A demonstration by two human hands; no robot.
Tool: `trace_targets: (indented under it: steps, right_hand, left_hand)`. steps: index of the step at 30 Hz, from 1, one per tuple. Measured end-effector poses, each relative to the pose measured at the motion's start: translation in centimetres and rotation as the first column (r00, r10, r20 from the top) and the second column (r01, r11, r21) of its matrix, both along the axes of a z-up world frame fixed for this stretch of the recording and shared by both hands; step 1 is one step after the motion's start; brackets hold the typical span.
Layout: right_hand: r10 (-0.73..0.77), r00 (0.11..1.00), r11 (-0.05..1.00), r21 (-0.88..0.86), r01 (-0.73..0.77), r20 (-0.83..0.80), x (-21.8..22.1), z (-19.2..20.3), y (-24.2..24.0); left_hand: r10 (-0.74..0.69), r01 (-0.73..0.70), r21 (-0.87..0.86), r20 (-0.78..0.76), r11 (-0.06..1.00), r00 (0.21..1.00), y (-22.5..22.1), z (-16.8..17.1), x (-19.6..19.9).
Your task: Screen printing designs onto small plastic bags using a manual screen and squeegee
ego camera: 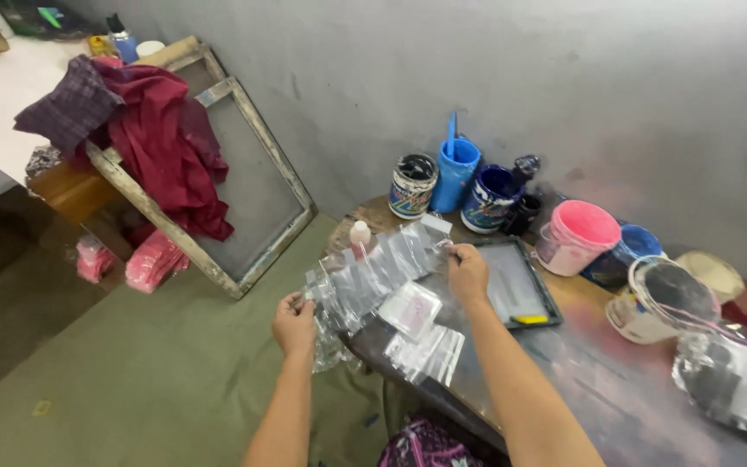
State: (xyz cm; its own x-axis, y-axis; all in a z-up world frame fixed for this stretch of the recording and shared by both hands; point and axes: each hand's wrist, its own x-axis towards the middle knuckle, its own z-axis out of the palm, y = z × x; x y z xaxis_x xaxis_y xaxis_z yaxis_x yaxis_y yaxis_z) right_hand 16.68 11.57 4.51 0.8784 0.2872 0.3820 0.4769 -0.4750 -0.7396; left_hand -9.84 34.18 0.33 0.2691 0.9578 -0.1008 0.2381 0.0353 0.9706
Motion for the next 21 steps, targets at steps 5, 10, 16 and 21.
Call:
trace_targets:
  steps: [5,10,16,21]
  right_hand:
    - [-0.019,1.0,0.996,-0.088,0.018,-0.013,2.3,-2.3,2.8]
    - [-0.014,1.0,0.991,-0.133,0.017,0.028,1.7,-1.6,3.5]
    - [-0.039,0.999,0.966,-0.257,0.034,-0.015,2.4,-2.4,2.8]
    - [-0.053,0.998,0.946,-0.317,0.063,0.039,3.0,-2.7,2.4]
  left_hand:
    - [-0.001,0.002,-0.043,0.016,0.999,1.0,0.9,-1.1,0.9]
    - [0.0,0.0,-0.039,0.007,0.999,1.0,1.8,-3.2,1.7]
    - [-0.032,0.032,-0.052,0.013,0.998,0.999,0.8,-3.5,2.0]
    - [-0.083,0.081,-0.022,-0.136,0.996,0.987,-0.1,-3.8,2.6]
